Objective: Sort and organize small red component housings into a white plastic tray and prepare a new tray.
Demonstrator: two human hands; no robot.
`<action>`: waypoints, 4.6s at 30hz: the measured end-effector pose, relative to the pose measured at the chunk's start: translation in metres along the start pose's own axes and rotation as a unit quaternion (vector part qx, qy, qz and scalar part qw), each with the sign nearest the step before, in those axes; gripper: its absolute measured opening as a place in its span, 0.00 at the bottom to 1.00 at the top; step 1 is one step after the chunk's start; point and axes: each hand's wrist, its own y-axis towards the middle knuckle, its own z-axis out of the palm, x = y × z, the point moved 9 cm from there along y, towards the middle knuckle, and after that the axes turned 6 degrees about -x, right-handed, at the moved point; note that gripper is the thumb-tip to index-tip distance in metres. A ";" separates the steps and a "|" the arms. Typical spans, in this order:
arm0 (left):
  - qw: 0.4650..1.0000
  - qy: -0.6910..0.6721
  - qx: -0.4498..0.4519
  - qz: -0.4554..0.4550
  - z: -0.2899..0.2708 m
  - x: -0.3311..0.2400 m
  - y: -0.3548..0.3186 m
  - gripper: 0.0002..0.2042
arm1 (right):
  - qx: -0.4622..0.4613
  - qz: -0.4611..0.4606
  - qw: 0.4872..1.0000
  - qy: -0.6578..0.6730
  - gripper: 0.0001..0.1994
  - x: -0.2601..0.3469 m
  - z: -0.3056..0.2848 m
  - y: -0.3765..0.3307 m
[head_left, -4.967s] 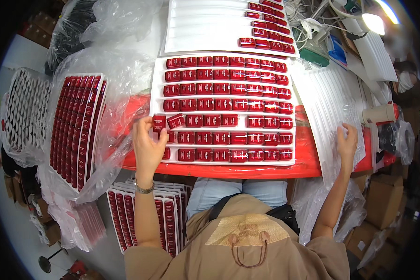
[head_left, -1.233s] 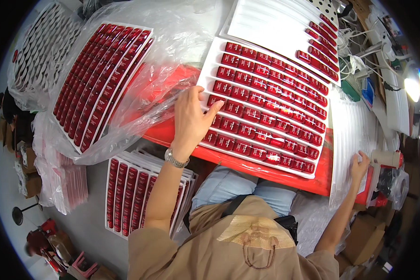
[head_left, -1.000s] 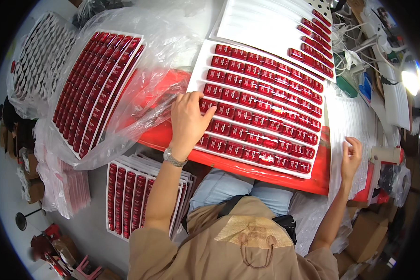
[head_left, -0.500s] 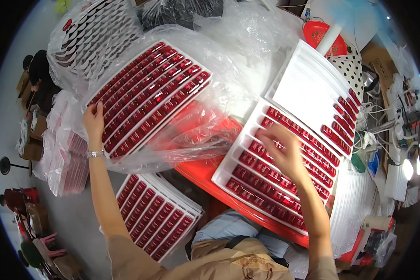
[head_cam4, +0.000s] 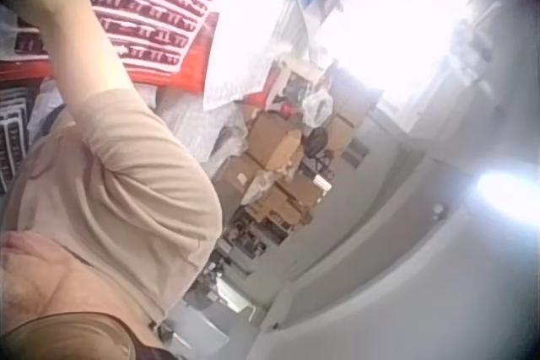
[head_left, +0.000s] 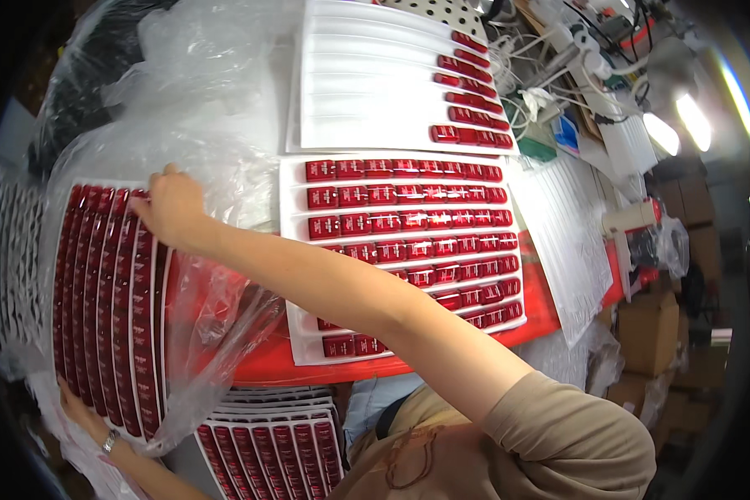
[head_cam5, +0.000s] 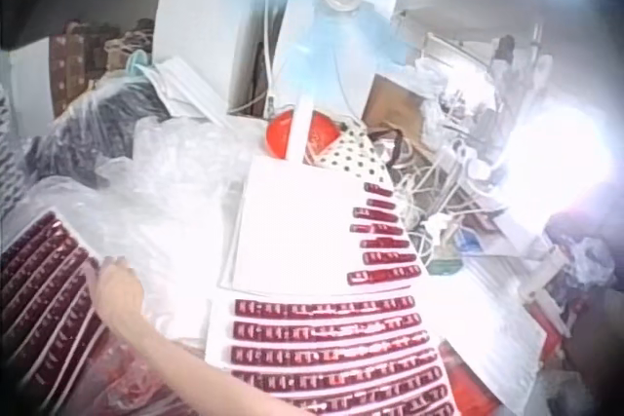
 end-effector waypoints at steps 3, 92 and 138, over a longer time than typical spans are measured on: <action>0.999 -0.026 0.020 -0.025 0.015 -0.017 -0.009 0.29 | 0.030 0.089 0.985 0.142 0.20 -0.007 0.002 0.010; 0.688 -0.069 0.523 0.499 0.442 -0.263 -0.690 0.07 | -0.176 0.186 0.835 -0.487 0.16 -0.330 -0.631 -0.272; 0.655 -0.229 0.571 0.439 0.378 -0.273 -0.731 0.19 | -0.074 0.230 0.799 0.551 0.12 -0.198 -0.467 -0.231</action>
